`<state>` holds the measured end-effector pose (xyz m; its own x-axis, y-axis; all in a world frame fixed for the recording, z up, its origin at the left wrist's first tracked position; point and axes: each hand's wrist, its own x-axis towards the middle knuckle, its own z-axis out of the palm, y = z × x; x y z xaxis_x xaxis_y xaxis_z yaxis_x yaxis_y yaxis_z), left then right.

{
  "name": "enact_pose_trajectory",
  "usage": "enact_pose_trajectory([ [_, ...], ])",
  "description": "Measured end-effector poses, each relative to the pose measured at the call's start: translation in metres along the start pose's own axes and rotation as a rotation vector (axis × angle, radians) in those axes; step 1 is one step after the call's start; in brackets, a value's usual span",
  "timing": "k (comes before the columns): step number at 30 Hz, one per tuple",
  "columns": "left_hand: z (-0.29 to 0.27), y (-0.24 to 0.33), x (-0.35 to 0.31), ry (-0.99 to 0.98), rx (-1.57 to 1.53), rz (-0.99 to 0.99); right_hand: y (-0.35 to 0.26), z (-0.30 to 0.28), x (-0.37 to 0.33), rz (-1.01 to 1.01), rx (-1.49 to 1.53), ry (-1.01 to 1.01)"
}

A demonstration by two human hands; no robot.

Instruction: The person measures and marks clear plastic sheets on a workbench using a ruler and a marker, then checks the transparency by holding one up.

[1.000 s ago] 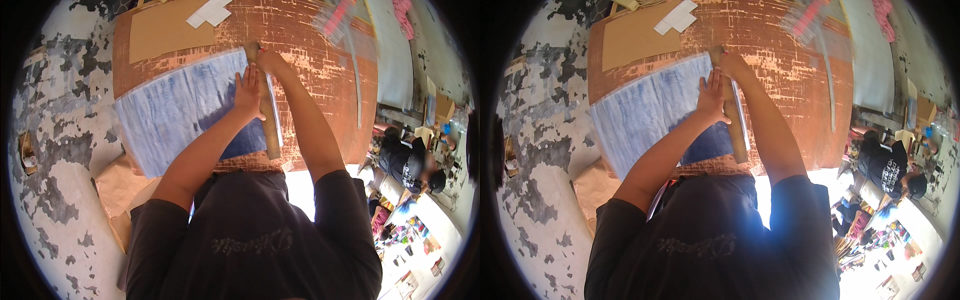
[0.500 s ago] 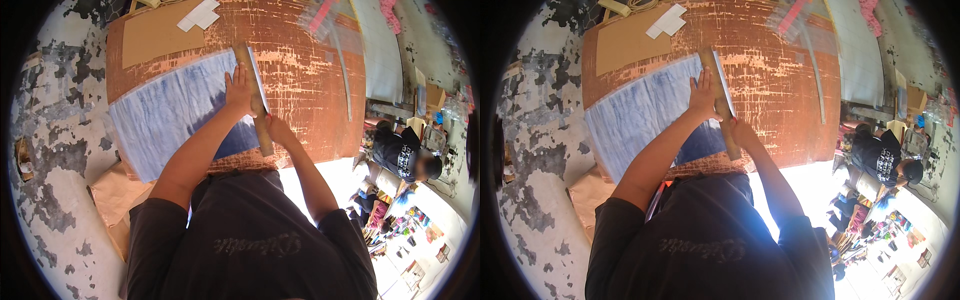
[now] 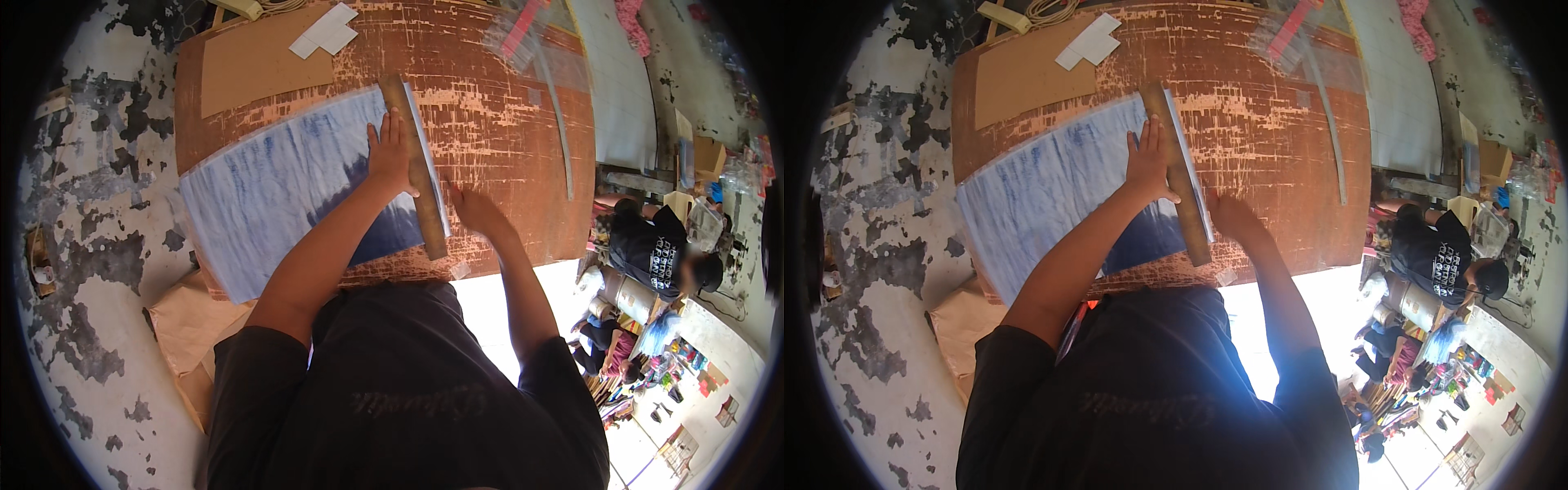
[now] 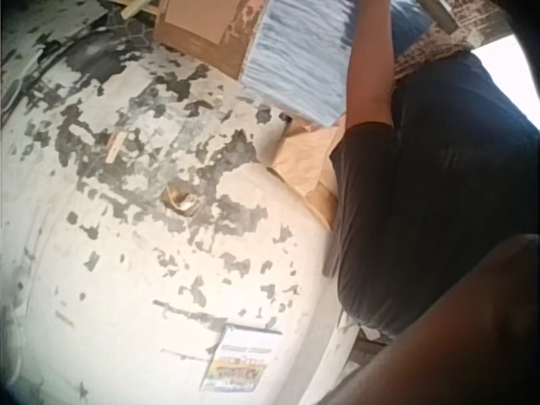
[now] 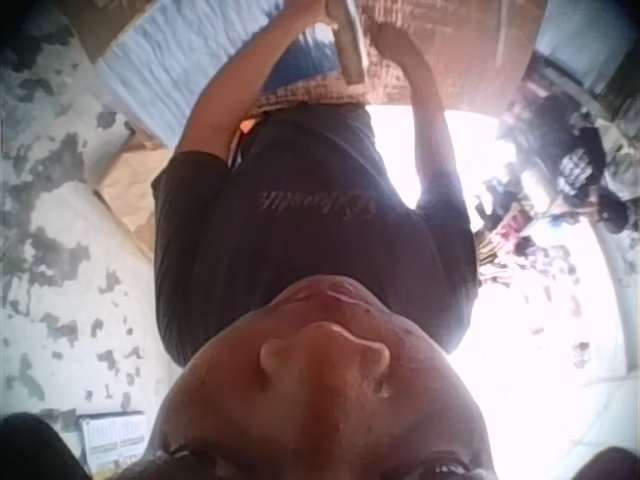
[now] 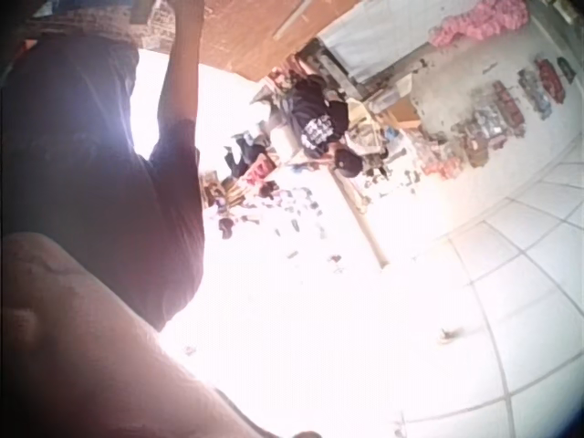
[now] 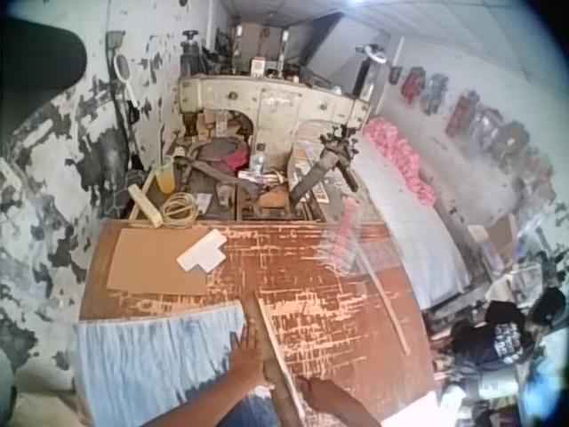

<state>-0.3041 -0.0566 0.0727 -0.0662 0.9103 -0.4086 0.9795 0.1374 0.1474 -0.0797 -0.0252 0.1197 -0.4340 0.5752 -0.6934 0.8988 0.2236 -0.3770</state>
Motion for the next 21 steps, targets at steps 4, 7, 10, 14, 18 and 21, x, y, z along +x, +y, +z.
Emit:
enact_pose_trajectory([
  [4, -0.007, 0.004, 0.0, -0.013, 0.032, 0.015, -0.067, -0.039, 0.108, -0.011, 0.196, 0.37],
  [7, -0.007, 0.002, 0.001, -0.028, 0.056, 0.02, -0.095, -0.05, 0.168, -0.141, 0.084, 0.38],
  [10, -0.014, 0.005, 0.001, -0.067, 0.079, 0.026, -0.103, -0.063, 0.195, -0.33, -0.287, 0.283],
  [14, -0.009, 0.001, -0.001, -0.077, 0.05, 0.01, -0.115, -0.068, 0.19, -0.323, -0.217, 0.22],
  [18, -0.007, 0.002, 0.001, -0.042, 0.047, 0.01, -0.117, -0.076, 0.185, -0.305, -0.263, 0.107],
  [21, -0.01, 0.003, 0.001, -0.067, 0.033, 0.014, -0.1, -0.057, 0.17, -0.267, -0.303, 0.145],
])
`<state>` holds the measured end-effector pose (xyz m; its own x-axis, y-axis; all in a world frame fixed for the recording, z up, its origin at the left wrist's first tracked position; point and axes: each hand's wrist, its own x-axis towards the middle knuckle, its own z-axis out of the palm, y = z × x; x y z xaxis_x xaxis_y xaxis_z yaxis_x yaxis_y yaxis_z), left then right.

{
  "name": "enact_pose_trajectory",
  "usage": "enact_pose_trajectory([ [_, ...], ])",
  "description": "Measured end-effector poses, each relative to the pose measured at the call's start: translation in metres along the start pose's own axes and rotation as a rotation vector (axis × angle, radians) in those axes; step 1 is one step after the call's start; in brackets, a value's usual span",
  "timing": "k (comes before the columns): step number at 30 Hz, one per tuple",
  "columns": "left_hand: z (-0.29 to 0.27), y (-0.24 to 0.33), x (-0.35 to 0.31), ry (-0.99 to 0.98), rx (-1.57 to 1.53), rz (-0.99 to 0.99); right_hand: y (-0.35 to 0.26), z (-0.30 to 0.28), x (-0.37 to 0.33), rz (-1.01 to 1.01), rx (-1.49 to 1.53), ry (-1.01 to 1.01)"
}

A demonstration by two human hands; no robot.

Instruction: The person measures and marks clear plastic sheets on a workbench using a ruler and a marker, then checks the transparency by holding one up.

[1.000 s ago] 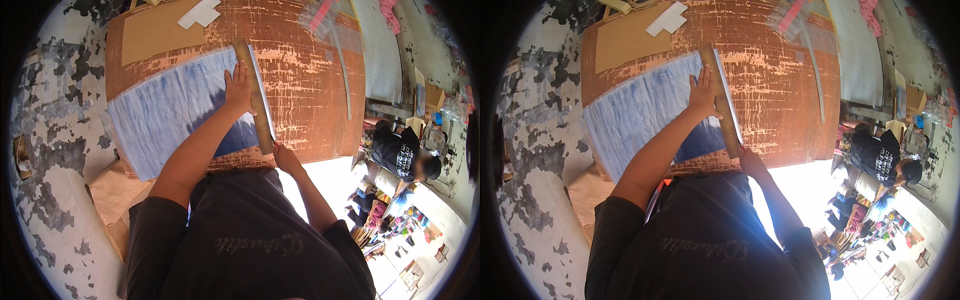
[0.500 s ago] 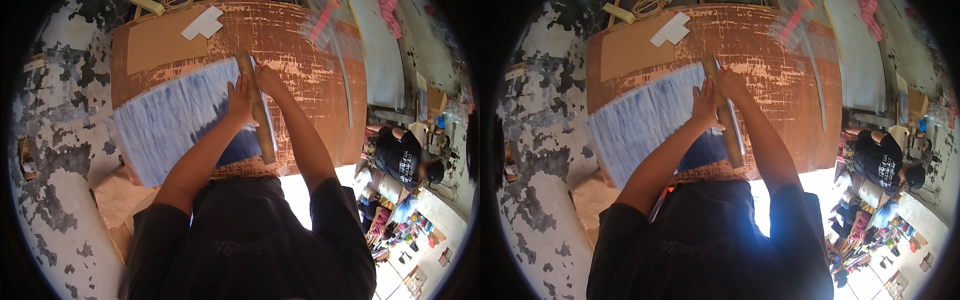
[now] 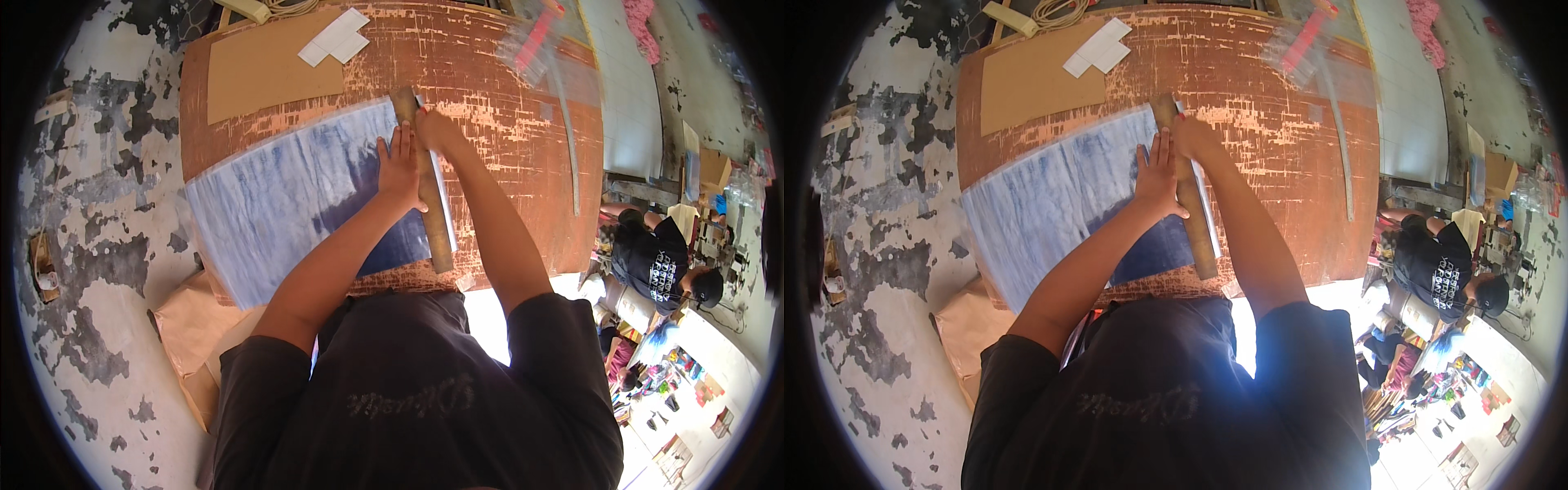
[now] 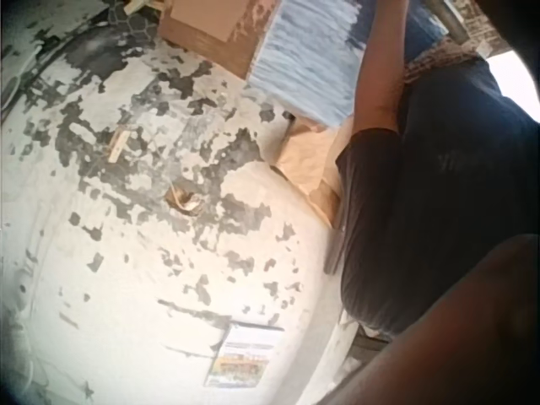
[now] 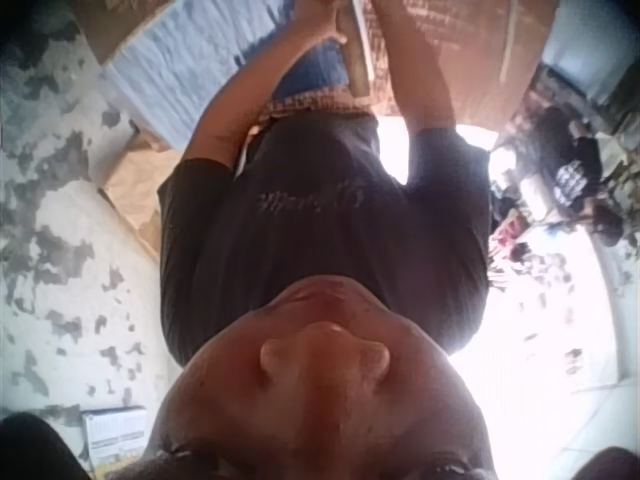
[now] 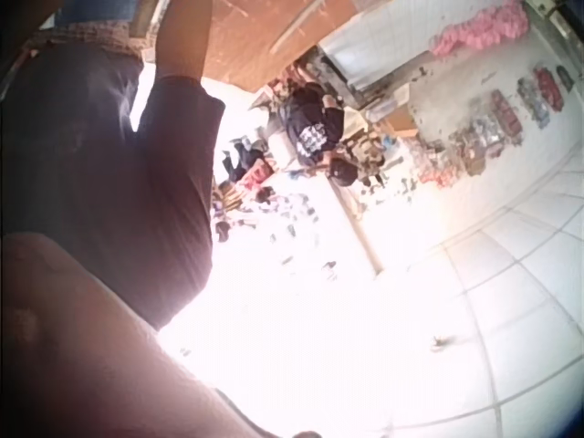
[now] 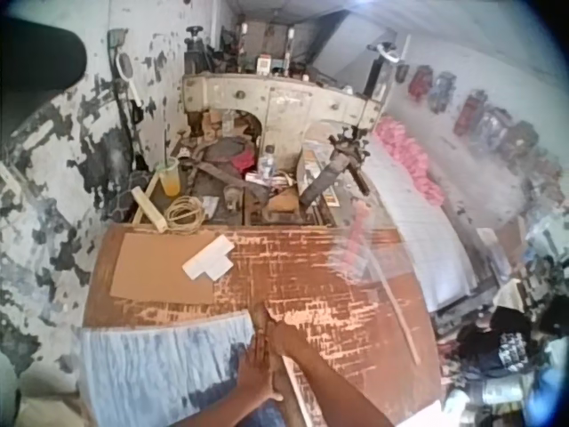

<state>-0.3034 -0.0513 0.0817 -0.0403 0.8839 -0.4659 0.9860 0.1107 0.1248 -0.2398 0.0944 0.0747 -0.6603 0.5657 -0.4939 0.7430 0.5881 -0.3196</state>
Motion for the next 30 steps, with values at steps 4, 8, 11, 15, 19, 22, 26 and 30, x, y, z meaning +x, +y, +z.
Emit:
enact_pose_trajectory([
  [4, 0.002, 0.001, -0.001, -0.03, 0.001, 0.008, 0.002, 0.026, -0.052, 0.028, 0.02, -0.112],
  [8, 0.007, 0.002, 0.001, -0.019, 0.0, -0.001, 0.0, 0.012, -0.095, 0.126, 0.145, -0.205],
  [11, 0.005, -0.001, 0.004, 0.004, 0.008, -0.016, 0.001, 0.0, -0.094, 0.138, 0.181, -0.051],
  [15, 0.003, 0.001, 0.002, 0.007, 0.03, -0.015, 0.004, -0.001, -0.036, 0.282, 0.347, 0.174],
  [19, 0.002, 0.001, 0.003, 0.02, -0.002, 0.017, 0.02, 0.011, 0.022, 0.139, 0.256, 0.224],
  [22, 0.007, -0.004, -0.002, 0.041, -0.027, -0.002, 0.0, -0.008, 0.028, -0.01, 0.158, 0.169],
  [26, 0.009, -0.003, -0.001, 0.063, -0.033, 0.002, -0.006, -0.021, 0.024, -0.01, 0.191, 0.123],
  [30, 0.007, 0.001, 0.001, 0.064, -0.027, 0.011, -0.001, -0.018, 0.026, 0.019, 0.172, 0.134],
])
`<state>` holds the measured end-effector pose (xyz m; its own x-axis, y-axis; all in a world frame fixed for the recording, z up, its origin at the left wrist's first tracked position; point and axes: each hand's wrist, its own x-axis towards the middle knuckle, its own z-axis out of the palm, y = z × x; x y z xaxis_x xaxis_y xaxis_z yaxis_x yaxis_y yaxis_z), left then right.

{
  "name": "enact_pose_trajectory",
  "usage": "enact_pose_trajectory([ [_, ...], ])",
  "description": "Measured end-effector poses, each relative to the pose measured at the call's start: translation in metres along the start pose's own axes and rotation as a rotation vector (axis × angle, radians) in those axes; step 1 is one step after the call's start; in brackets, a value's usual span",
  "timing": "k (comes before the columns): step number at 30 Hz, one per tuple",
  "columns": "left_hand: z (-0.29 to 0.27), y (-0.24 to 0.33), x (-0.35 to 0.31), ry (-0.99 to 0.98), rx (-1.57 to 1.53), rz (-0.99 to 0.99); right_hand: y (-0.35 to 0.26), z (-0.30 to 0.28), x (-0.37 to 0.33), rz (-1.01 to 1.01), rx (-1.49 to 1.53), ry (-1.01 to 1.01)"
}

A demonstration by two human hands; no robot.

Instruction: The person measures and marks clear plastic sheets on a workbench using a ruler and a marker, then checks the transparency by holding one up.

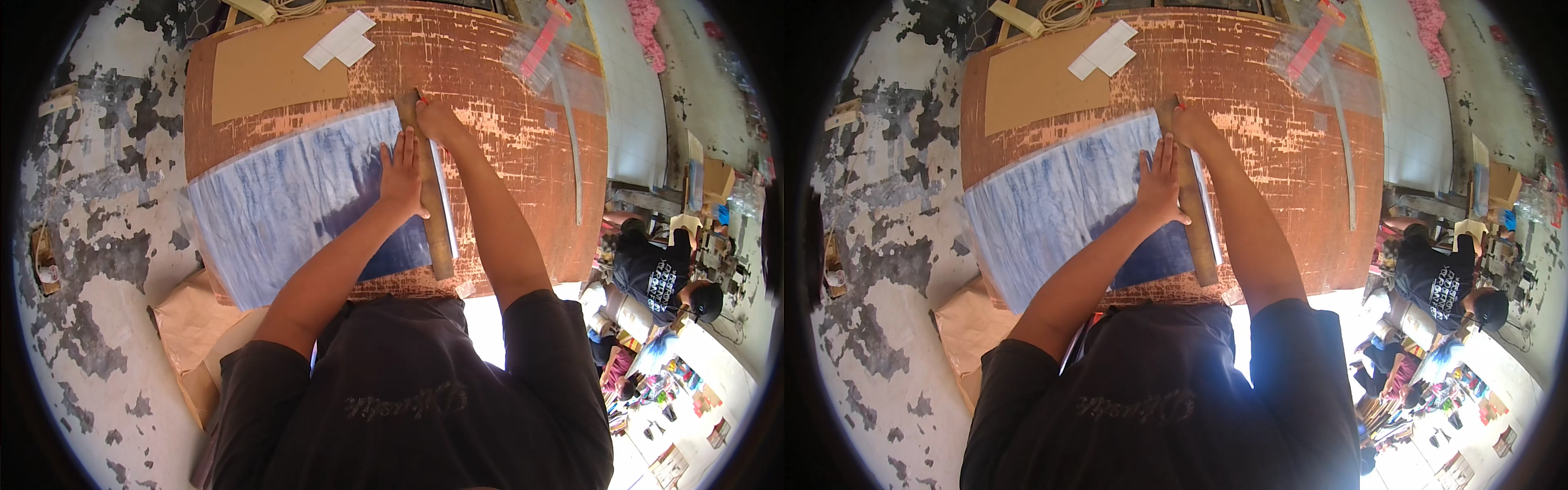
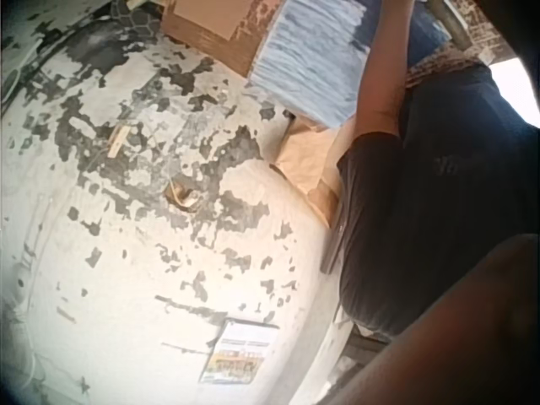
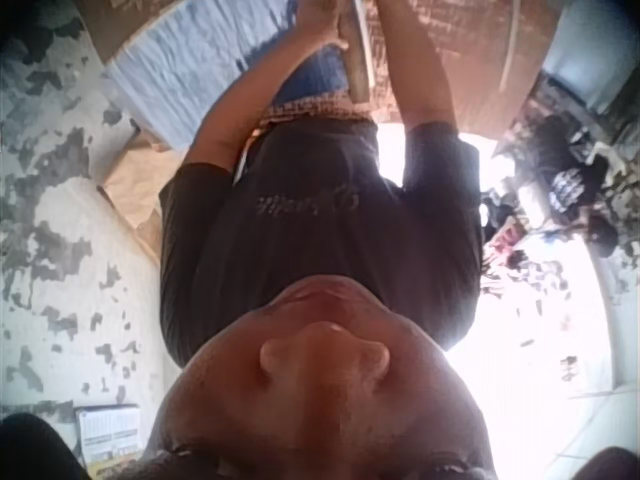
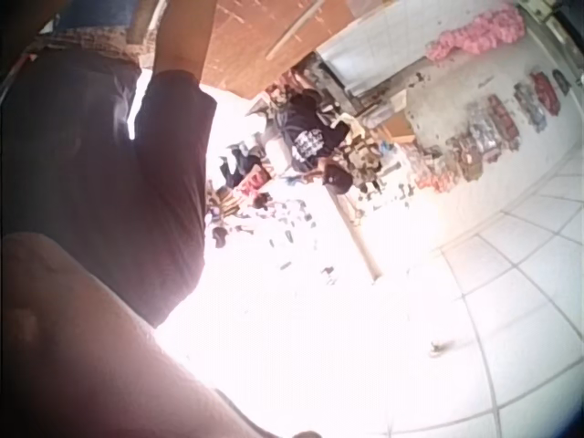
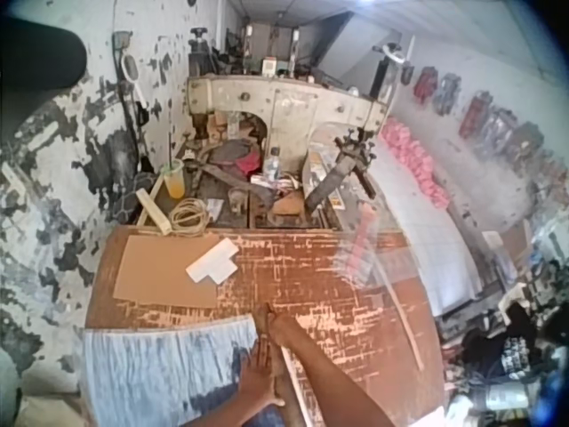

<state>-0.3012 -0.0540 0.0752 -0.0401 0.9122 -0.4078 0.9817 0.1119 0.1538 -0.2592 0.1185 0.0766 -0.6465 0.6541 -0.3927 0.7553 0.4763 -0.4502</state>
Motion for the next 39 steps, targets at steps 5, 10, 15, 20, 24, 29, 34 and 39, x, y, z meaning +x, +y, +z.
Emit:
enact_pose_trajectory([
  [5, 0.0, -0.003, 0.0, -0.024, -0.007, -0.017, -0.007, 0.008, -0.053, 0.019, -0.067, -0.081],
  [10, -0.004, 0.001, 0.0, -0.031, -0.011, -0.03, 0.031, 0.061, -0.126, -0.022, -0.188, -0.112],
  [15, -0.005, 0.003, 0.001, -0.045, -0.025, -0.057, 0.03, 0.065, -0.204, 0.334, 0.194, -0.126],
  [20, -0.009, 0.003, 0.0, -0.063, 0.006, -0.053, 0.081, 0.067, -0.207, 0.226, 0.116, -0.121],
  [24, -0.005, 0.001, 0.002, -0.092, 0.063, -0.063, 0.09, 0.036, -0.229, 0.345, 0.255, 0.142],
  [29, 0.0, 0.0, 0.003, -0.085, 0.069, -0.053, 0.073, 0.063, -0.247, 0.339, 0.39, 0.11],
  [34, -0.003, 0.0, 0.003, -0.107, 0.049, -0.057, 0.084, 0.091, -0.263, 0.415, 0.412, 0.12],
  [39, 0.008, -0.009, -0.003, -0.01, -0.024, -0.02, 0.069, 0.109, -0.298, 0.342, 0.414, 0.28],
])
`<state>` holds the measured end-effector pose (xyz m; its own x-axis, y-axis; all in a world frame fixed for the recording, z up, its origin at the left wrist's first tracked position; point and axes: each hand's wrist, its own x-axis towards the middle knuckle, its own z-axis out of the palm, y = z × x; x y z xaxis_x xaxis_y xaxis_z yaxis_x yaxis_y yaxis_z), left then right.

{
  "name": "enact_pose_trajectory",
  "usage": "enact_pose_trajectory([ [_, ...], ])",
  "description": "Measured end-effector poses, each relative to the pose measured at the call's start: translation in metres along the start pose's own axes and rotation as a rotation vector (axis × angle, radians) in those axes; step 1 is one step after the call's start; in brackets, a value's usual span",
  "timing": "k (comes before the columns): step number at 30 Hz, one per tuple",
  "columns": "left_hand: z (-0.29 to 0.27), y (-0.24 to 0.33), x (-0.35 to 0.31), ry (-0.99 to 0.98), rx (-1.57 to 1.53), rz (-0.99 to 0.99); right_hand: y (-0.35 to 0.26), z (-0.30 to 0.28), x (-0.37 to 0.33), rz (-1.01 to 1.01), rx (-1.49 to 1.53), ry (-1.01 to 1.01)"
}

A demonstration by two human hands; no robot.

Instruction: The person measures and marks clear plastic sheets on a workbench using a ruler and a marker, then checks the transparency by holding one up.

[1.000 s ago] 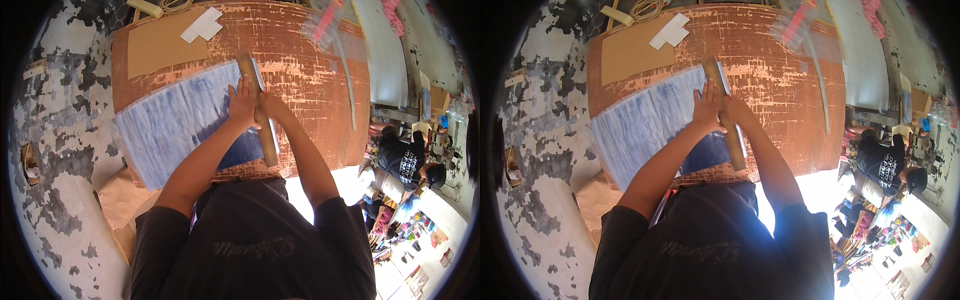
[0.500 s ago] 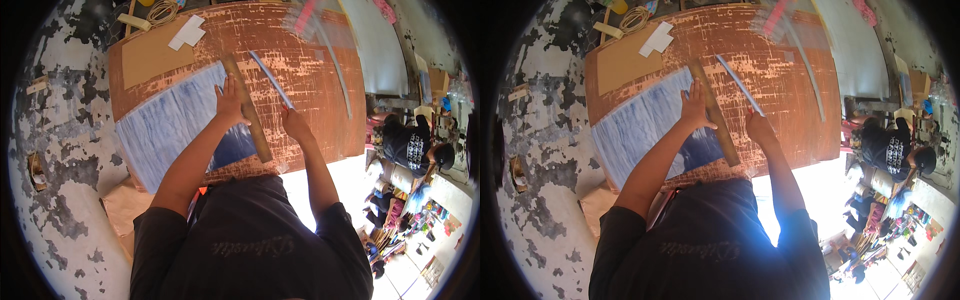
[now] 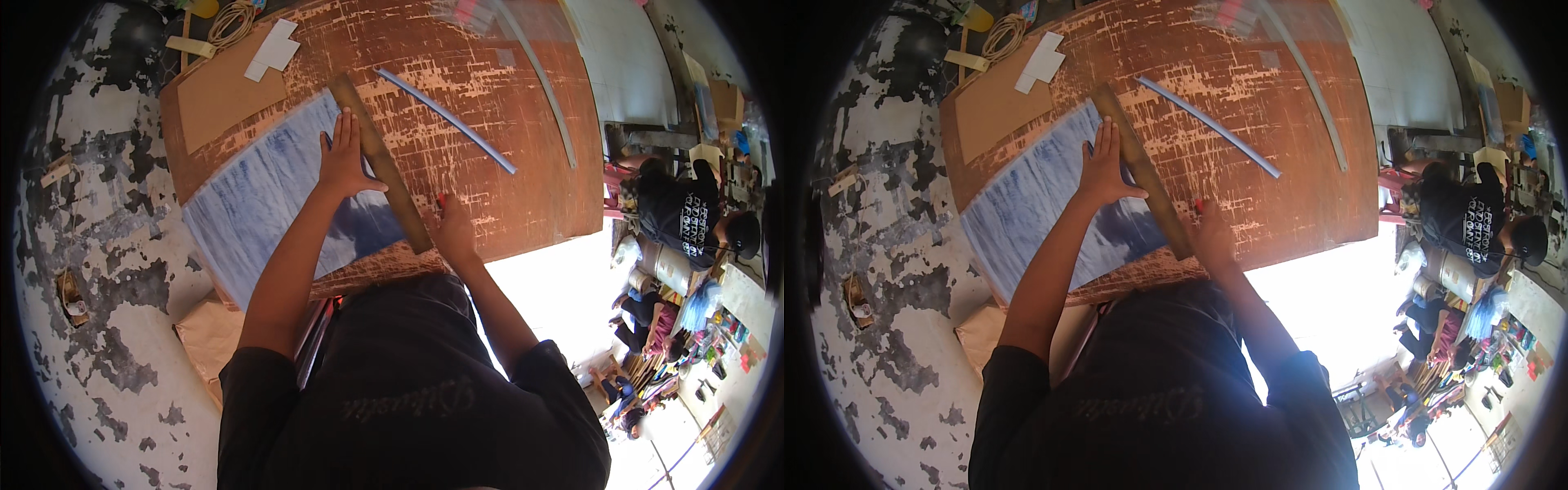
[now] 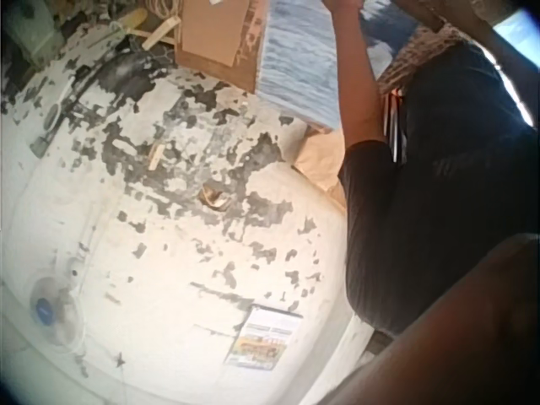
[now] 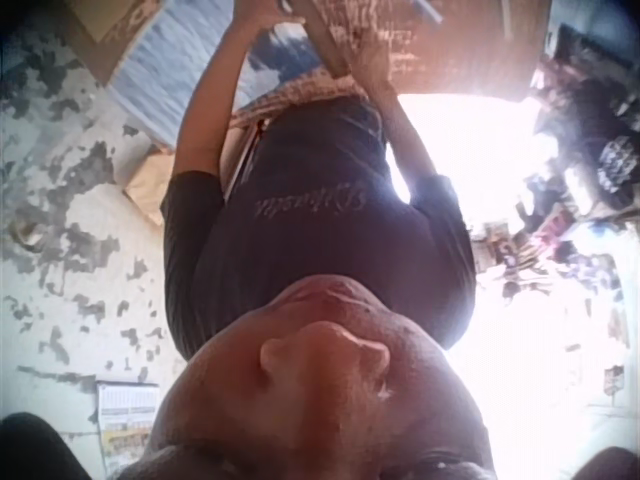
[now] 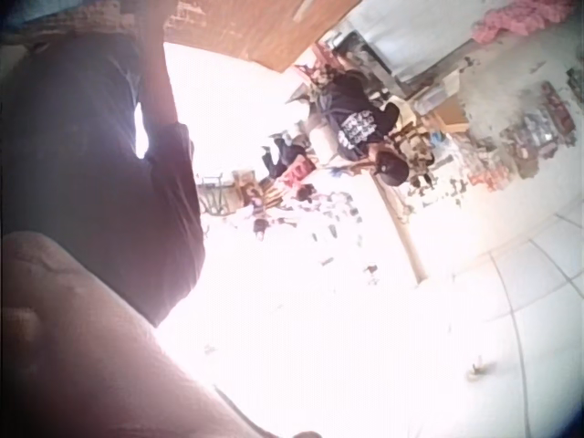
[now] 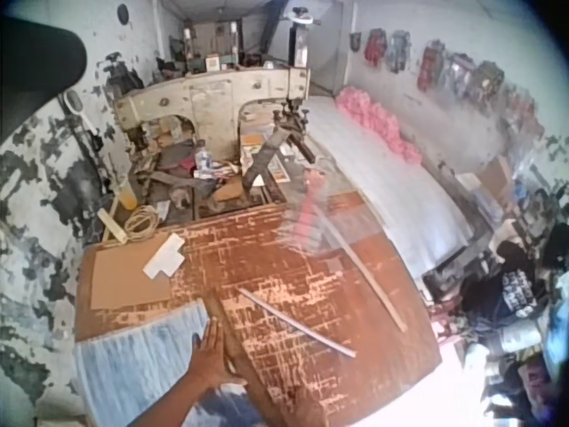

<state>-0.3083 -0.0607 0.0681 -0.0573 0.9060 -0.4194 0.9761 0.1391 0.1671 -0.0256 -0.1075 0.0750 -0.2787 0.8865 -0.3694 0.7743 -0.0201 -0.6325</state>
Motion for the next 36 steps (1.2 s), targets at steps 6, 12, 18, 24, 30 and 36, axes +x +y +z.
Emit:
enact_pose_trajectory([
  [6, 0.035, -0.006, -0.031, 0.21, -0.087, 0.025, 0.001, 0.031, -0.035, -0.104, -0.108, -0.114],
  [12, 0.086, -0.016, -0.103, 0.408, -0.192, -0.055, 0.026, 0.0, -0.017, -0.041, -0.141, 0.033],
  [18, 0.111, -0.035, -0.135, 0.433, -0.138, -0.097, 0.102, -0.038, 0.018, -0.089, -0.083, 0.134],
  [24, 0.111, -0.036, -0.139, 0.462, -0.175, -0.069, 0.097, -0.048, 0.005, -0.136, -0.173, 0.279],
  [30, 0.109, -0.037, -0.145, 0.471, -0.179, -0.047, 0.091, -0.036, -0.009, -0.198, -0.337, 0.398],
  [36, 0.115, -0.046, -0.16, 0.443, -0.185, 0.001, 0.074, -0.034, -0.022, -0.088, -0.19, 0.422],
])
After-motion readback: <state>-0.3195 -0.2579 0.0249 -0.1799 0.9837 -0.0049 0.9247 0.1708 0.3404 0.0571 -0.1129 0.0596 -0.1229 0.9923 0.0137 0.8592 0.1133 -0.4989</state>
